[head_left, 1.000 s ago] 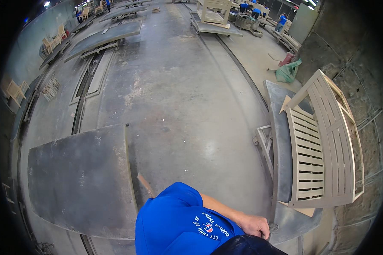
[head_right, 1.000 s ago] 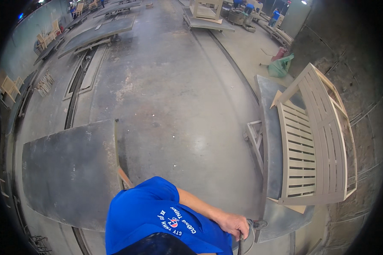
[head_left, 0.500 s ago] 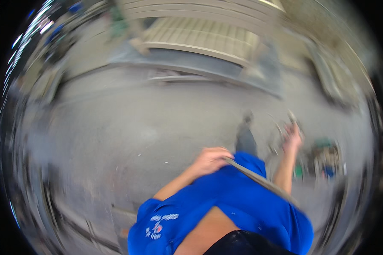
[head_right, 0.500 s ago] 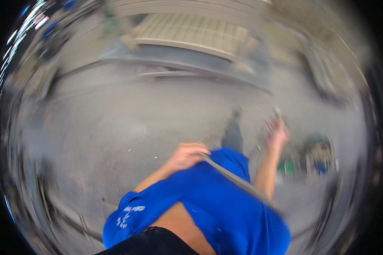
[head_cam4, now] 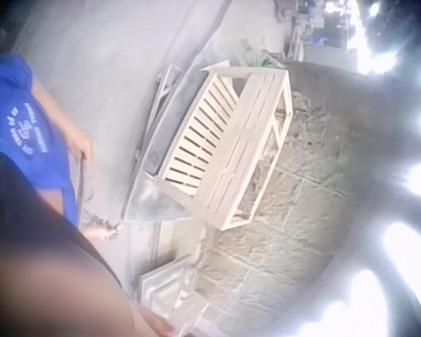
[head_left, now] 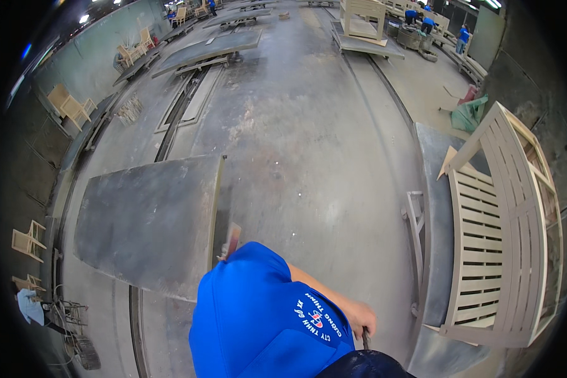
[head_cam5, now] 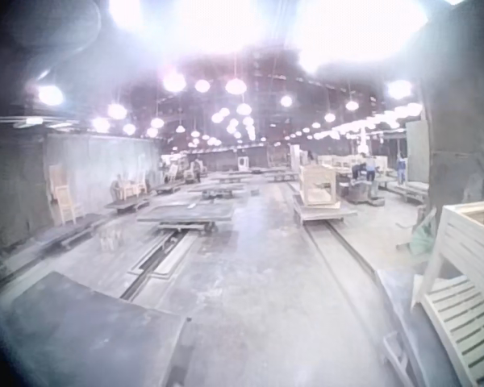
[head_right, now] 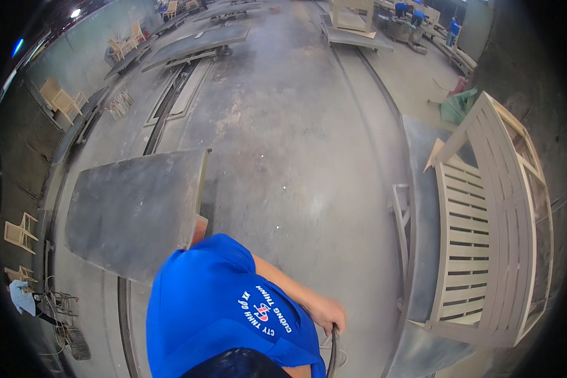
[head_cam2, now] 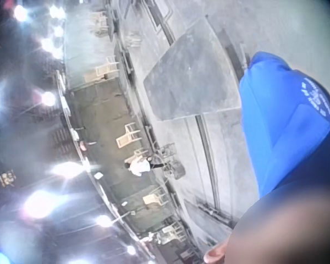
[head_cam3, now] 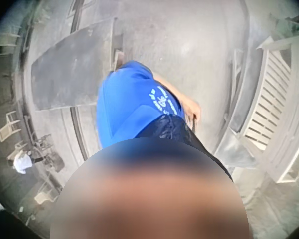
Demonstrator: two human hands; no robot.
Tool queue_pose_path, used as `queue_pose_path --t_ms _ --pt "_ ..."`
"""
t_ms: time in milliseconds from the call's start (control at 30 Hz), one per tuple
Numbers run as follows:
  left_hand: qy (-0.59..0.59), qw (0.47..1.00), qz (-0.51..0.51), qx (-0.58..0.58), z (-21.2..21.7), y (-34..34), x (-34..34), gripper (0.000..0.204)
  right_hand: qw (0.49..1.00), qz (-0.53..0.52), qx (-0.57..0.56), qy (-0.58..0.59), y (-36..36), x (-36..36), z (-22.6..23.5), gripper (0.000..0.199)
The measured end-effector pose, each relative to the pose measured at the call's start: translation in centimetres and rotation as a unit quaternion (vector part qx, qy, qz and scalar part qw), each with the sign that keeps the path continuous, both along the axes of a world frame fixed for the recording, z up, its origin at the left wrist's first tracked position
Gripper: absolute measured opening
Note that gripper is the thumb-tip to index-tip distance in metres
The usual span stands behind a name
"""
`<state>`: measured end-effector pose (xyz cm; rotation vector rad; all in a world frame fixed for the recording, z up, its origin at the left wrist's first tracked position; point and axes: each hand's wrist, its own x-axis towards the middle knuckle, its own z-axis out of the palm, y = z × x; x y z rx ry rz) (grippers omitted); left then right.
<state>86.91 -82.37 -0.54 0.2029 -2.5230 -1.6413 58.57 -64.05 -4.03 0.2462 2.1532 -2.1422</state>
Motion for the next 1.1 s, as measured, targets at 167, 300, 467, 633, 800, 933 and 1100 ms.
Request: queue_pose_path --t_ms 167,300,467,633,800,933,1100 --pt "-0.042 0.998 0.031 0.034 0.2 -0.5 0.7 0.023 1.0 -0.012 0.017 -0.016 1.4 -3.6 -1.3 0.048" --pt "-0.127 0.988 0.039 0.083 2.3 -2.0 2.4 0.021 0.999 -0.034 0.024 -0.032 2.2 -4.7 -2.0 0.049" --pt "-0.12 0.989 0.044 0.075 3.5 -5.1 4.0 0.024 0.99 -0.029 0.01 -0.135 2.1 -3.7 -7.5 0.051" --pt "-0.086 0.995 0.049 -0.022 5.9 -11.5 8.3 0.025 0.982 -0.09 -0.053 -0.158 0.5 -2.3 -15.8 0.05" --pt "-0.18 0.977 0.102 -0.048 6.3 -14.4 10.4 0.021 0.941 -0.286 -0.143 -0.113 -6.3 -3.1 -14.9 0.027" --pt "-0.175 0.979 0.105 0.019 5.2 -14.8 12.2 0.018 0.938 -0.293 -0.15 -0.108 -8.2 -3.1 -12.0 0.018" --pt "-0.184 0.974 0.129 0.038 4.8 -14.8 13.1 0.018 0.943 -0.283 -0.162 -0.072 -8.4 -4.7 -9.4 0.019"
